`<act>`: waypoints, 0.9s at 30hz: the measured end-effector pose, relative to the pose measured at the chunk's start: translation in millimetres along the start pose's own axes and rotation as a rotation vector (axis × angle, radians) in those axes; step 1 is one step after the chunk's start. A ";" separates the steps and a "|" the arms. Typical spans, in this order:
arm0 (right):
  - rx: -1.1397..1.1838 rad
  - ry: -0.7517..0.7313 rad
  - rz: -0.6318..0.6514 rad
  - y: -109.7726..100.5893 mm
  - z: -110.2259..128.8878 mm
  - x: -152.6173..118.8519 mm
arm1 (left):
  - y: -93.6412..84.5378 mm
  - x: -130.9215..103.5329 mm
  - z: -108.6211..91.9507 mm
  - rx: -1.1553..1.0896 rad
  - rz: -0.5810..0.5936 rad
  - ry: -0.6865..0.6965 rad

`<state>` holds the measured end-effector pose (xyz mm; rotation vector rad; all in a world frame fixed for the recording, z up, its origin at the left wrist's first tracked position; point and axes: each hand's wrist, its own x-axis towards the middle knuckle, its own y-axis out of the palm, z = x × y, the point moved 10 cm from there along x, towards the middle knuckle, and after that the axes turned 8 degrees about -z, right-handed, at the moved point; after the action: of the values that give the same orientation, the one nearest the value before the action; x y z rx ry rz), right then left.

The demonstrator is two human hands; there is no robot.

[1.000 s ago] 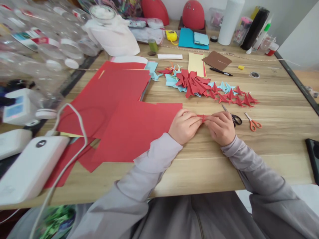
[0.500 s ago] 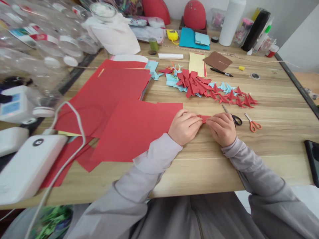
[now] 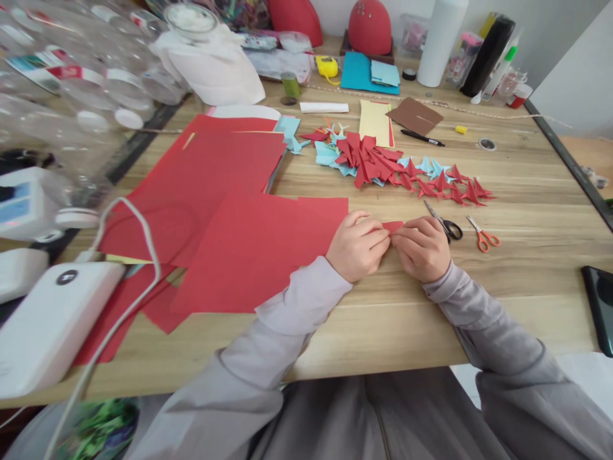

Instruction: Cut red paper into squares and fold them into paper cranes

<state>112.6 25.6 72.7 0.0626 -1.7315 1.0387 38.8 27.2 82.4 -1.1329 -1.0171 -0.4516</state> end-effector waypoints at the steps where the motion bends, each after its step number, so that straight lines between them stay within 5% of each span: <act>1: 0.004 0.000 -0.008 -1.5 -0.7 0.4 | -0.7 0.0 0.5 0.003 -0.005 -0.002; 9: -0.019 -0.015 -0.011 -6.3 -9.2 -0.4 | -5.5 -3.5 10.3 0.001 -0.027 -0.039; 15: -0.057 0.142 -0.110 -19.4 -37.0 -6.5 | -25.2 -5.9 25.5 0.065 -0.124 -0.059; 27: 0.093 -0.027 -0.078 -7.7 -1.8 -2.1 | -1.6 -5.9 10.0 -0.036 0.010 -0.073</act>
<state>118.7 21.2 75.8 0.2027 -1.6906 1.0645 30.3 34.5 78.9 -1.1929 -1.0699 -0.4251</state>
